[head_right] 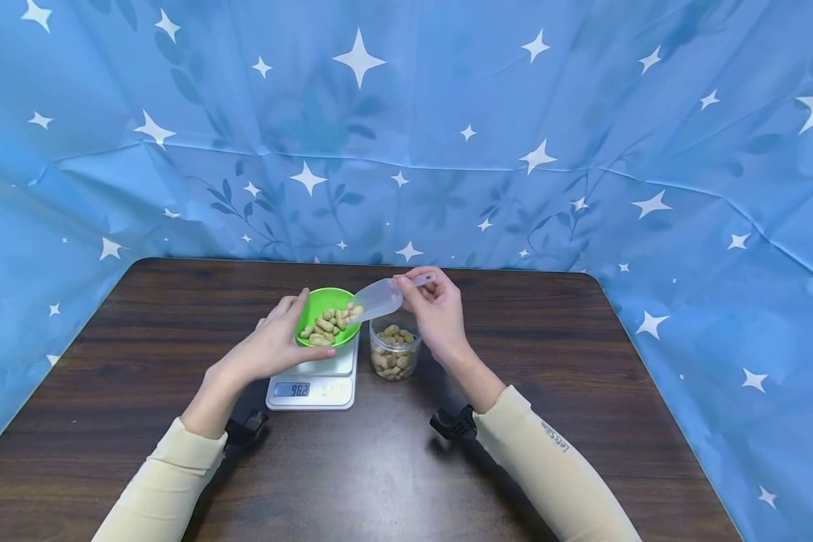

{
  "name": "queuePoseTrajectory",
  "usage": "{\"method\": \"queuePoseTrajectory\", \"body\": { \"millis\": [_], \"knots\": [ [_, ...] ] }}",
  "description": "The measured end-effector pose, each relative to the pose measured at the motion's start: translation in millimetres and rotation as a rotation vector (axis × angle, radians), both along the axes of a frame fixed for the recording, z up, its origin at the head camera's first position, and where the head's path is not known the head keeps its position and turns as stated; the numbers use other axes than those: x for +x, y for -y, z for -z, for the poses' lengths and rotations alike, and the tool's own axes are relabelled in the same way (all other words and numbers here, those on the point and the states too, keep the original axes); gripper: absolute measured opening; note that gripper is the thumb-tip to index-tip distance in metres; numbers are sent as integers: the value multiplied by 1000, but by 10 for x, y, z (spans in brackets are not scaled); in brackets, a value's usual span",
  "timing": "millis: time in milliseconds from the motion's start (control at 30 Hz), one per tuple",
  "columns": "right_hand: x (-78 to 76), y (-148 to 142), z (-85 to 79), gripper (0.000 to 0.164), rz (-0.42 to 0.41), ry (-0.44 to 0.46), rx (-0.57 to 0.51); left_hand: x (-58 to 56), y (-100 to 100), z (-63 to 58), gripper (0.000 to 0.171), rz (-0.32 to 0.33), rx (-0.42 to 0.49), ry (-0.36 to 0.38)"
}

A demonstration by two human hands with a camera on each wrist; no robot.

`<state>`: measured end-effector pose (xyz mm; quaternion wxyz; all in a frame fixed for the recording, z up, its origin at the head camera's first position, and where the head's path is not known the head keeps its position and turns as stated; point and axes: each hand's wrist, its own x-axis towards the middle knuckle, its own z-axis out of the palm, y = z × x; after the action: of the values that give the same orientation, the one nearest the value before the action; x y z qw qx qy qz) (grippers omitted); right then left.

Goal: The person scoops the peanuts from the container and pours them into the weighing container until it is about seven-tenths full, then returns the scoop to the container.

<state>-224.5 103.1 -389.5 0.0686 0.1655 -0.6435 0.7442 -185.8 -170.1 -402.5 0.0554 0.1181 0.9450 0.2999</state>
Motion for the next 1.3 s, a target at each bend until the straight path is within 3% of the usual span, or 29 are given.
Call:
{"method": "queuePoseTrajectory", "body": {
  "millis": [500, 733, 1100, 1300],
  "knots": [
    [48, -57, -208, 11, -51, -253, 104, -38, -53, 31, 124, -3, 55, 16],
    [87, -167, -277, 12, -40, -241, 79, -29, -64, 45, 124, -5, 56, 23],
    [88, -489, -296, 15, 61, -206, -1, -16, -69, 43, 124, 0, 62, 6],
    [74, -584, -247, 17, 83, -197, 50, -23, -68, 46, 124, -3, 60, 6]
  ]
}}
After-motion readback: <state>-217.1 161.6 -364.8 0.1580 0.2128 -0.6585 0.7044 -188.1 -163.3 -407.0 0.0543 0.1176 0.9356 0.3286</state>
